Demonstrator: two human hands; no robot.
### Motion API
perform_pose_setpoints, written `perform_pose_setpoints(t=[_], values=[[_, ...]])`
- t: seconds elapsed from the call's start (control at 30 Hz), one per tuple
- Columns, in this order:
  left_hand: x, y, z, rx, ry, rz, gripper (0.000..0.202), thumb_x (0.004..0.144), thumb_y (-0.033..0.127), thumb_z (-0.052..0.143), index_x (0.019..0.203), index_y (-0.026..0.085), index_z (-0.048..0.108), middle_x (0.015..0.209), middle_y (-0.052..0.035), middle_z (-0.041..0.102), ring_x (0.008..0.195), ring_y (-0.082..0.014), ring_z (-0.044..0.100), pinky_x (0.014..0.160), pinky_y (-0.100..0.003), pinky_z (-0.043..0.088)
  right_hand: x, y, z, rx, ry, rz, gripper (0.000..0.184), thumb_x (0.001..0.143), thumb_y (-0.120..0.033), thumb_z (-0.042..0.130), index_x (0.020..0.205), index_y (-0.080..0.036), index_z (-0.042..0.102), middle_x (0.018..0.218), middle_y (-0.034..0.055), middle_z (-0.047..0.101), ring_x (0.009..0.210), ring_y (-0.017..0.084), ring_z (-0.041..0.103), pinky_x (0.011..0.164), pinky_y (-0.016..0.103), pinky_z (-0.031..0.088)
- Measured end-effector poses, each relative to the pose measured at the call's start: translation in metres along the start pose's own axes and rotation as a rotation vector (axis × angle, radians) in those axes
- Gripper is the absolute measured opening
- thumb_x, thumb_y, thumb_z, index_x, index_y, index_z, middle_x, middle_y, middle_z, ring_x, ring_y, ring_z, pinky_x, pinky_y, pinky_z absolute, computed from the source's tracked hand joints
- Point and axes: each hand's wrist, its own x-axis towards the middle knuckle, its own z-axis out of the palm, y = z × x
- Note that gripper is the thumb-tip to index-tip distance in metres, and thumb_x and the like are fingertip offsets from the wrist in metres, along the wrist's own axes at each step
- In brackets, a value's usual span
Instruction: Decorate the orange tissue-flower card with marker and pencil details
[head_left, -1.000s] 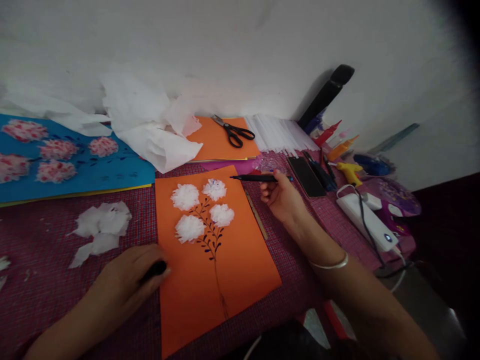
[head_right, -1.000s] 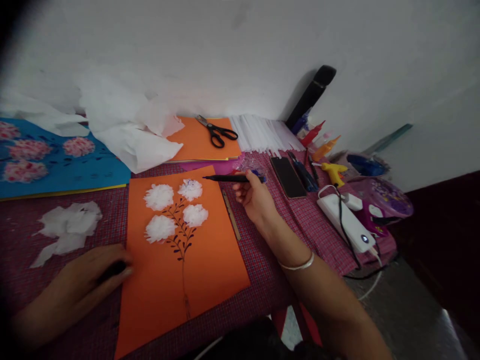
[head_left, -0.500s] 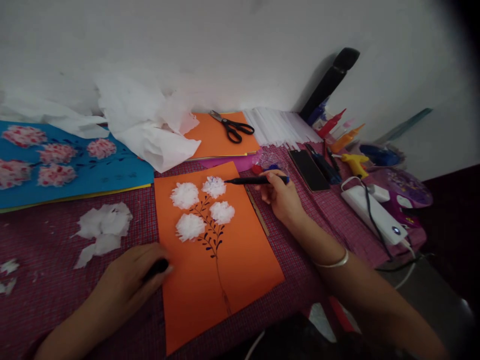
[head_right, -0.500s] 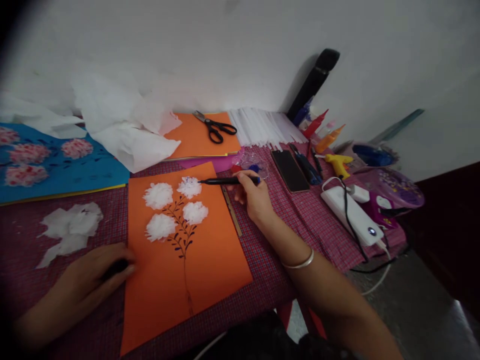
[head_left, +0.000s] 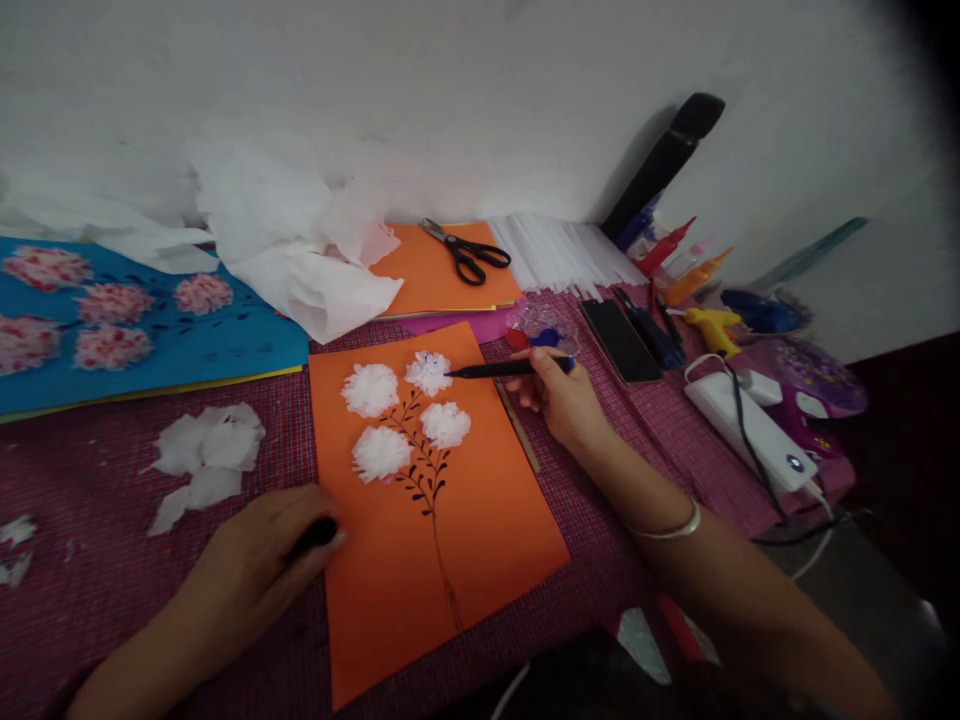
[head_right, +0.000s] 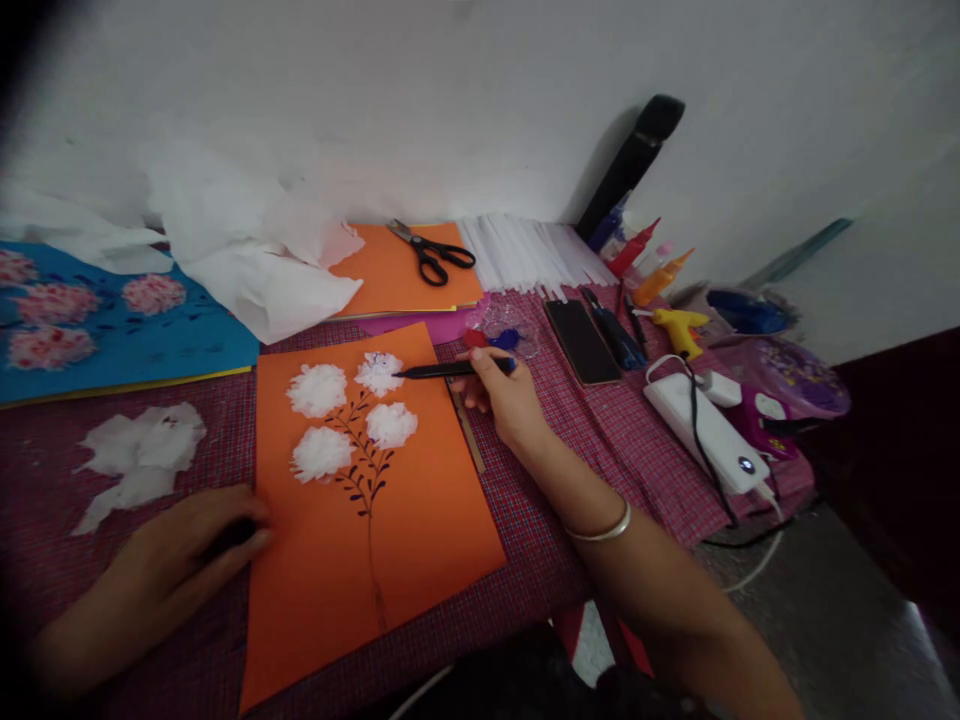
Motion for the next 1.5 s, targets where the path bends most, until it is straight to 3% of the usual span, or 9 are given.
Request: perform_pose_setpoints(t=[0.2,0.7,0.93,1.3,1.5], values=[[0.0012,0.0004,0.0004,-0.007,0.002,-0.008,0.027,0.099,0.045,0.051,0.090,0.024,0.066,0.084,-0.0007,0.075,0.074,-0.0182,0.071,0.064,-0.026,0.058,0.0012,-0.0022,-0.0020,0.046,0.029,-0.001,0.044,0.072,-0.062,0.075,0.084,-0.020,0.068,0.058,-0.0016,0.067,0.040,0.008,0.050,0.035,0.019,0.030],[0.0027,0.0013,-0.0009,0.009,-0.013,0.008,0.028,0.100,0.045,0.048,0.091,0.024,0.064,0.084,-0.0008,0.074,0.072,-0.0178,0.071,0.063,-0.028,0.058,0.0009,0.0007,-0.0063,0.003,-0.061,0.037,0.042,0.074,-0.059,0.074,0.081,-0.018,0.070,0.054,-0.0011,0.065,0.041,0.008,0.053,0.038,0.019,0.034],[0.0012,-0.0001,0.0001,0.002,-0.014,0.007,0.026,0.100,0.044,0.049,0.091,0.024,0.064,0.083,-0.0001,0.073,0.072,-0.0175,0.070,0.062,-0.026,0.057,0.0034,-0.0004,-0.0030,0.068,0.016,-0.003,0.036,0.073,-0.052,0.077,0.090,-0.021,0.069,0.065,-0.0015,0.069,0.047,0.008,0.054,0.037,0.019,0.032],[-0.0017,-0.0029,0.0019,0.002,-0.023,0.001,0.025,0.100,0.044,0.051,0.093,0.024,0.064,0.086,-0.0002,0.073,0.075,-0.0180,0.071,0.066,-0.028,0.057,-0.0009,0.0001,-0.0070,0.026,0.008,0.022,0.027,0.075,-0.045,0.073,0.085,-0.020,0.070,0.061,-0.0007,0.067,0.045,0.009,0.053,0.038,0.020,0.031],[-0.0045,-0.0070,0.0054,-0.018,-0.058,-0.035,0.022,0.099,0.042,0.052,0.094,0.024,0.064,0.088,-0.0011,0.072,0.078,-0.0188,0.068,0.068,-0.029,0.054,-0.0065,-0.0009,-0.0071,0.020,-0.145,0.022,0.021,0.075,-0.039,0.073,0.086,-0.021,0.071,0.064,-0.0002,0.069,0.050,0.010,0.057,0.044,0.021,0.035]])
